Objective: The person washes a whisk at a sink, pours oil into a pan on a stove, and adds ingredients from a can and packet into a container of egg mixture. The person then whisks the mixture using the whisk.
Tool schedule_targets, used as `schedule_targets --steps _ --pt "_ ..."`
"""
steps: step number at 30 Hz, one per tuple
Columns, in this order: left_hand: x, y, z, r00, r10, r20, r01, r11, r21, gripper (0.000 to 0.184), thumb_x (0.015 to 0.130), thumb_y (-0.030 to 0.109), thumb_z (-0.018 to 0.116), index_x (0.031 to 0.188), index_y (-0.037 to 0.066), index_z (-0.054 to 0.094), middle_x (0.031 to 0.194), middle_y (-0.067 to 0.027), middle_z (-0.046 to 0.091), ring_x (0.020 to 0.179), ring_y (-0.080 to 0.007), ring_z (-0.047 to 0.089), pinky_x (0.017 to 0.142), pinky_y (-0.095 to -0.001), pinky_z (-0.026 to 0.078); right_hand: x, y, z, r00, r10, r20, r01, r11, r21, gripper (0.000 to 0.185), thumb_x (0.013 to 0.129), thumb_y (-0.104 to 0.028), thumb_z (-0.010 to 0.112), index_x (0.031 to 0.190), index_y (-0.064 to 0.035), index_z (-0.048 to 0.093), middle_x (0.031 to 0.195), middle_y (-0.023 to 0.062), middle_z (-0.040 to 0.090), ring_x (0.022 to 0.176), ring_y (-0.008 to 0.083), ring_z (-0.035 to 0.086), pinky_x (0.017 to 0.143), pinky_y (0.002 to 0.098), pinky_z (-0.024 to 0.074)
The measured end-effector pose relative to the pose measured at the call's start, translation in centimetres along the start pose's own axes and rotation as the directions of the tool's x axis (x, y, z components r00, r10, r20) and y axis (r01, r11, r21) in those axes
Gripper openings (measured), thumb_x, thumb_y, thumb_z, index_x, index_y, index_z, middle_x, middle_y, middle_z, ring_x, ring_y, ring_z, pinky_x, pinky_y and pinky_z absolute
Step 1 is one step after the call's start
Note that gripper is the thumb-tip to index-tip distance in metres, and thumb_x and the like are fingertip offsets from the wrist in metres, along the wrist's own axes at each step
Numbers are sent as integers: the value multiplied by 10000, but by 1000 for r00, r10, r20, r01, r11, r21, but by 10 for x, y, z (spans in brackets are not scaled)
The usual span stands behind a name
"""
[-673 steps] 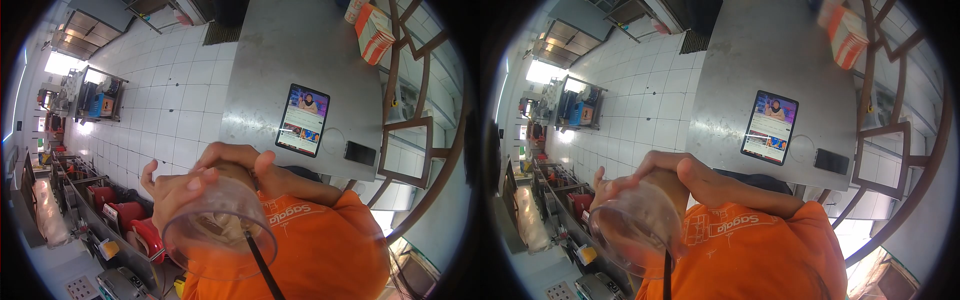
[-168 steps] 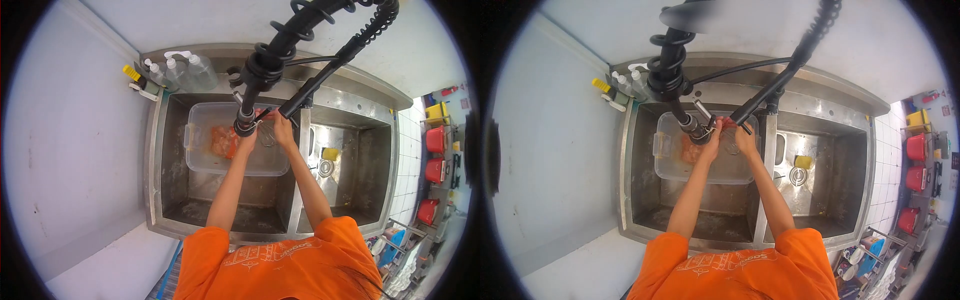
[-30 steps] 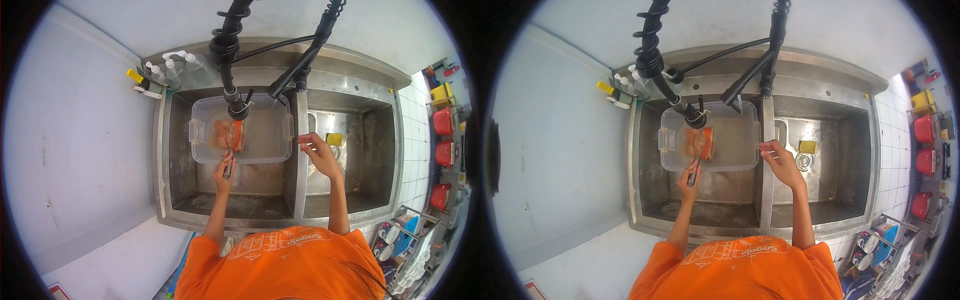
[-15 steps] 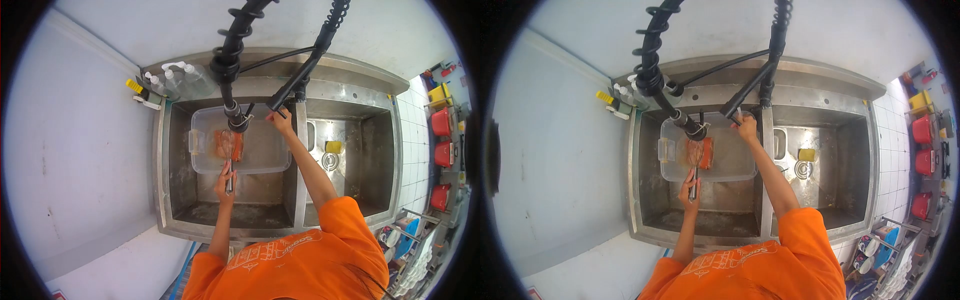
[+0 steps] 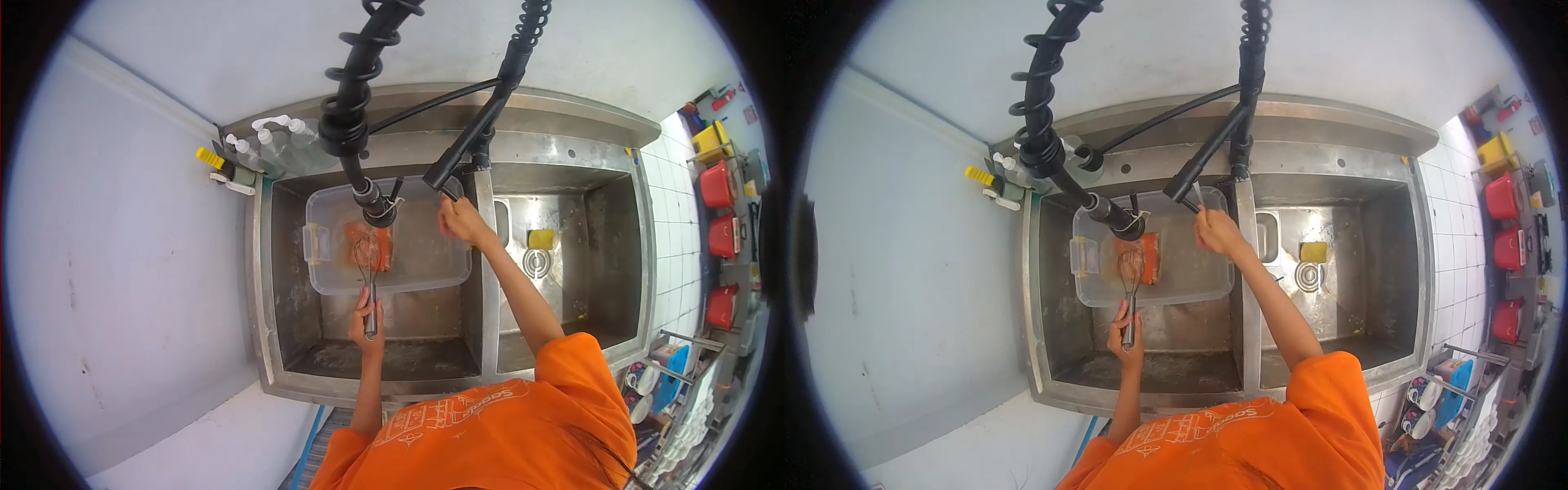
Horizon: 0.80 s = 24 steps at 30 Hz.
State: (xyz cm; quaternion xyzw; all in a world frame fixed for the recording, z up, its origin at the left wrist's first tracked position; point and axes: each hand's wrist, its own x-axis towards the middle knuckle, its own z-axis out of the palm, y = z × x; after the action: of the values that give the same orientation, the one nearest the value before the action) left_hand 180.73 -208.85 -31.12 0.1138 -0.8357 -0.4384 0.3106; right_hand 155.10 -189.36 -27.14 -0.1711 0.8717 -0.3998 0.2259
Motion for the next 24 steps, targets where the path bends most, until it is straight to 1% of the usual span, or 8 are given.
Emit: schedule_targets --steps 1,3,8,10,16,18,22,24 --pt "-1 2 0 1000 4 0 -4 1000 -3 206 804 -77 684 866 -3 502 1184 -258 609 1148 -353 584 931 -399 511 -1 4 -2 1000 -1 -5 1 1000 -1 449 972 -247 330 758 -35 663 663 148 660 744 320 664 769 435 500" --pt "-3 4 -1 1000 -12 -15 11 1000 -28 209 809 -75 682 879 -1 499 1193 -256 605 1161 -351 577 939 -391 503 -3 8 -8 911 -96 -401 59 993 -104 362 957 -183 380 780 -3 640 654 152 658 704 315 666 703 431 512" --pt "-10 8 -5 999 -40 -27 38 998 -58 201 818 -69 676 894 -1 503 1191 -257 605 1168 -353 572 955 -396 487 -16 -2 -47 854 -50 -518 112 990 90 161 889 -23 475 938 1 626 771 159 692 642 211 671 585 304 515" --pt "-10 17 -9 999 -39 -29 37 997 -61 197 821 -69 673 898 -2 505 1191 -260 603 1169 -355 571 960 -399 481 -13 -6 -53 682 -145 -717 238 971 30 121 844 -37 565 937 21 617 866 155 699 735 242 685 632 327 526" --pt "-15 29 -17 998 -41 -57 36 996 -81 183 825 -78 663 901 -9 511 1175 -267 609 1167 -358 571 979 -397 462 29 12 -56 813 -342 -471 271 939 -213 245 761 -15 673 989 -9 582 989 180 679 832 369 650 691 428 495" --pt "-19 35 -21 995 -38 -91 26 991 -130 183 808 -96 673 877 -6 529 1157 -254 626 1164 -368 572 960 -411 478 43 7 -53 750 -342 -567 318 937 -144 251 762 -32 683 988 -1 579 977 198 671 898 393 630 746 428 495" --pt "-13 71 -41 1000 20 -7 -20 997 -68 165 839 -82 647 899 -4 515 1162 -275 612 1174 -376 561 986 -416 456 16 13 -55 722 -230 -653 239 968 -78 282 776 -108 717 997 6 585 976 163 696 835 321 676 718 379 522" --pt "-7 82 -48 961 161 -224 -175 983 -47 169 838 -88 644 902 -2 514 1165 -278 609 1189 -376 549 976 -413 461 -28 13 -72 840 -166 -516 258 960 111 334 861 -176 670 1106 18 552 1022 149 702 845 261 690 718 354 530"
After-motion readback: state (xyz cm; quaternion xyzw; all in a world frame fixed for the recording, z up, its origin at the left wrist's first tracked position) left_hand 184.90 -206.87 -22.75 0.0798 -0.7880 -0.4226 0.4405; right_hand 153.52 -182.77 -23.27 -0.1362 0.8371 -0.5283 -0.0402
